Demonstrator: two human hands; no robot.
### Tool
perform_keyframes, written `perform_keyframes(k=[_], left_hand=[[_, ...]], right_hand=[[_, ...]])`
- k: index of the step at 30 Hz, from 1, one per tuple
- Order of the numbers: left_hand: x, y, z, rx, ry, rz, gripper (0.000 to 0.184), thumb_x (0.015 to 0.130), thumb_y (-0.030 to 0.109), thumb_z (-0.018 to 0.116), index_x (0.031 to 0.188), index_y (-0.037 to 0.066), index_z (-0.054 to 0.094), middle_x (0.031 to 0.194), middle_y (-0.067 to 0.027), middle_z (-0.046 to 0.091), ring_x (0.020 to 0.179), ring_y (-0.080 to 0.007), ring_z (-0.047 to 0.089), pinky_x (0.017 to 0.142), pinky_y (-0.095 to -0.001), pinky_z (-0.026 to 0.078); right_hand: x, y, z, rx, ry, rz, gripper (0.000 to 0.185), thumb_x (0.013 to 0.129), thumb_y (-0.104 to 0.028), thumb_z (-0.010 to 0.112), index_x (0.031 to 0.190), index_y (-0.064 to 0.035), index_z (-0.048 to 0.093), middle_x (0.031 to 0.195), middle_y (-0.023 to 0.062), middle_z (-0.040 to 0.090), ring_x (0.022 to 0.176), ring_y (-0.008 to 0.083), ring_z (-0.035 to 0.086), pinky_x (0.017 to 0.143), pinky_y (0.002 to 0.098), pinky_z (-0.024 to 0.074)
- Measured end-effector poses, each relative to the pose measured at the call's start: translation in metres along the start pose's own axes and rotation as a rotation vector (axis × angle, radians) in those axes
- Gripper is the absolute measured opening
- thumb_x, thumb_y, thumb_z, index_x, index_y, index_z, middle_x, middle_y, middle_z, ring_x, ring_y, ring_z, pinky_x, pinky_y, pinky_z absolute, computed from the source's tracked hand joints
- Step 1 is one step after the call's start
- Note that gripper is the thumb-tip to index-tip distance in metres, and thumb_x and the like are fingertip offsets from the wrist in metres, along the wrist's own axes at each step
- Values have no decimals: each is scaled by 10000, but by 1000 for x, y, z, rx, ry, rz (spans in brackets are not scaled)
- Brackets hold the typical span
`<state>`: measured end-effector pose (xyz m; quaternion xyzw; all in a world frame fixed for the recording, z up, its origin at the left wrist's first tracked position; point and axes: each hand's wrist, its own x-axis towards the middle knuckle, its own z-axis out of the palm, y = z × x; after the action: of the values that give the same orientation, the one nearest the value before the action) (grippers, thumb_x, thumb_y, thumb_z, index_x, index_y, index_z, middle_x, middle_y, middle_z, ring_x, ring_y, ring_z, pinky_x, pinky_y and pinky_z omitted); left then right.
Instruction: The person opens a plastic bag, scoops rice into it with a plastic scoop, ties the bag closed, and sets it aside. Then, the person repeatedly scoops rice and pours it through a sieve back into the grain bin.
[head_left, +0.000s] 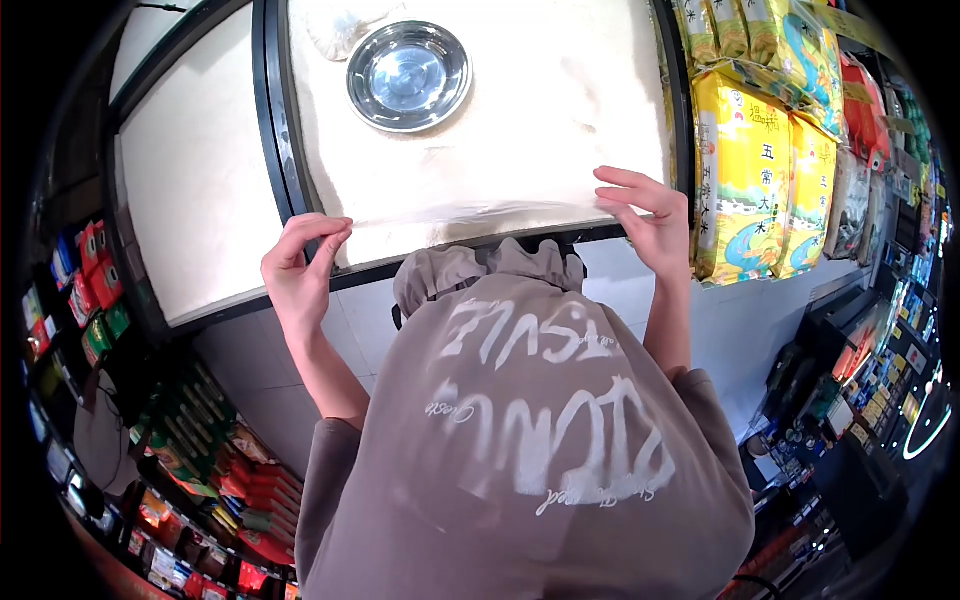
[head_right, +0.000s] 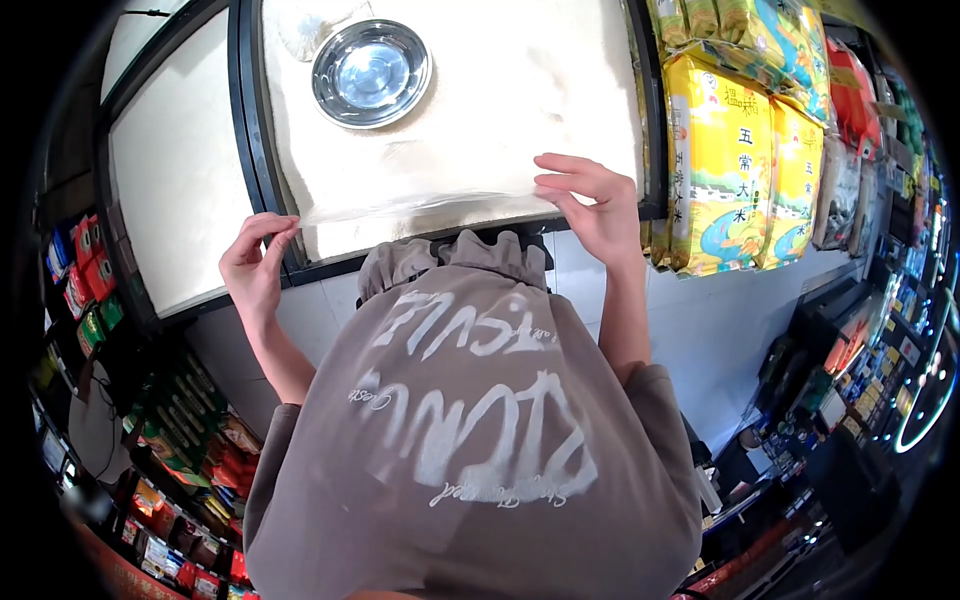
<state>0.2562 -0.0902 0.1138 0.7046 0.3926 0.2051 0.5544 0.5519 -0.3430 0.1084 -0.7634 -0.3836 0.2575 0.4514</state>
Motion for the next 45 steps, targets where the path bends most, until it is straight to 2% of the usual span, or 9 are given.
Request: perform_keyframes(k=[18, 21, 24, 28, 37, 38, 41, 42, 45], left_hand=[[11, -29, 8, -222, 178, 82, 166, 780, -101, 675, 931, -50, 629, 886, -145, 678, 870, -193, 667, 798, -269, 538], [17, -60, -6, -500, 99, 94, 423, 758, -107, 675, 1152, -15, 551, 1044, -163, 648, 979, -225, 632, 848, -306, 518], [31, -82, 6, -241, -181, -95, 681, 704, -16, 764, 1309, 40, 457, 1310, -120, 515, 1177, -232, 522, 914, -336, 480], [33, -115, 43, 248, -349, -172, 881, 620, 88, 839, 1378, 51, 390, 1393, -116, 450, 1293, -284, 427, 1027, -394, 423], [61, -138, 107, 538, -573, 146, 1228, 493, 198, 886, 1473, 44, 162, 1527, -150, 204, 1420, -313, 172, 1159, -367, 230], [64, -148, 111, 556, -607, 150, 1226, 494, 191, 881, 1472, 37, 157, 1521, -162, 207, 1413, -316, 189, 1160, -359, 226], [64, -166, 120, 620, -603, 157, 1226, 498, 178, 877, 1471, 33, 146, 1508, -170, 228, 1404, -319, 210, 1157, -354, 231], [63, -168, 123, 618, -598, 155, 1226, 498, 178, 877, 1471, 33, 146, 1508, -170, 228, 1404, -319, 210, 1157, -354, 231], [61, -166, 131, 605, -521, 204, 1236, 514, 186, 876, 1477, 39, 114, 1511, -170, 210, 1407, -312, 204, 1162, -382, 212]], right_hand=[[6, 20, 10, 156, 169, 28, 116, 780, 44, 677, 866, -13, 730, 981, 110, 697, 925, 197, 654, 813, 275, 510], [0, 36, 6, 257, 60, 35, 322, 763, -21, 727, 1081, -45, 685, 1095, 124, 666, 1066, 235, 610, 913, 342, 474], [2, 49, 5, 553, 64, 201, 1116, 648, -231, 856, 1499, -93, 147, 1455, 197, 356, 1364, 279, 331, 1087, 484, 278], [-14, 127, 37, 68, 45, 270, 1198, 589, -325, 881, 1485, -39, 140, 1459, 230, 326, 1383, 319, 286, 1110, 412, 273], [22, 151, 111, -385, -462, 325, 1097, 549, -484, 845, 1411, -50, 325, 1443, 220, 335, 1354, 348, 288, 1133, 387, 243], [27, 146, 113, -720, -498, 124, 676, 680, -664, 652, 964, -53, 700, 946, 114, 693, 965, 279, 626, 882, 339, 474], [48, 98, 109, -837, -706, 265, 726, 698, -675, 618, 1110, -79, 653, 1097, 116, 661, 1058, 274, 592, 931, 346, 449], [35, 154, 124, -728, -560, 107, 875, 690, -662, 631, 1320, -70, 496, 1356, 129, 502, 1259, 287, 450, 1047, 372, 355], [38, 184, 132, -582, -456, -57, 923, 694, -651, 634, 1374, -74, 397, 1418, 148, 377, 1314, 305, 337, 1090, 382, 265]])
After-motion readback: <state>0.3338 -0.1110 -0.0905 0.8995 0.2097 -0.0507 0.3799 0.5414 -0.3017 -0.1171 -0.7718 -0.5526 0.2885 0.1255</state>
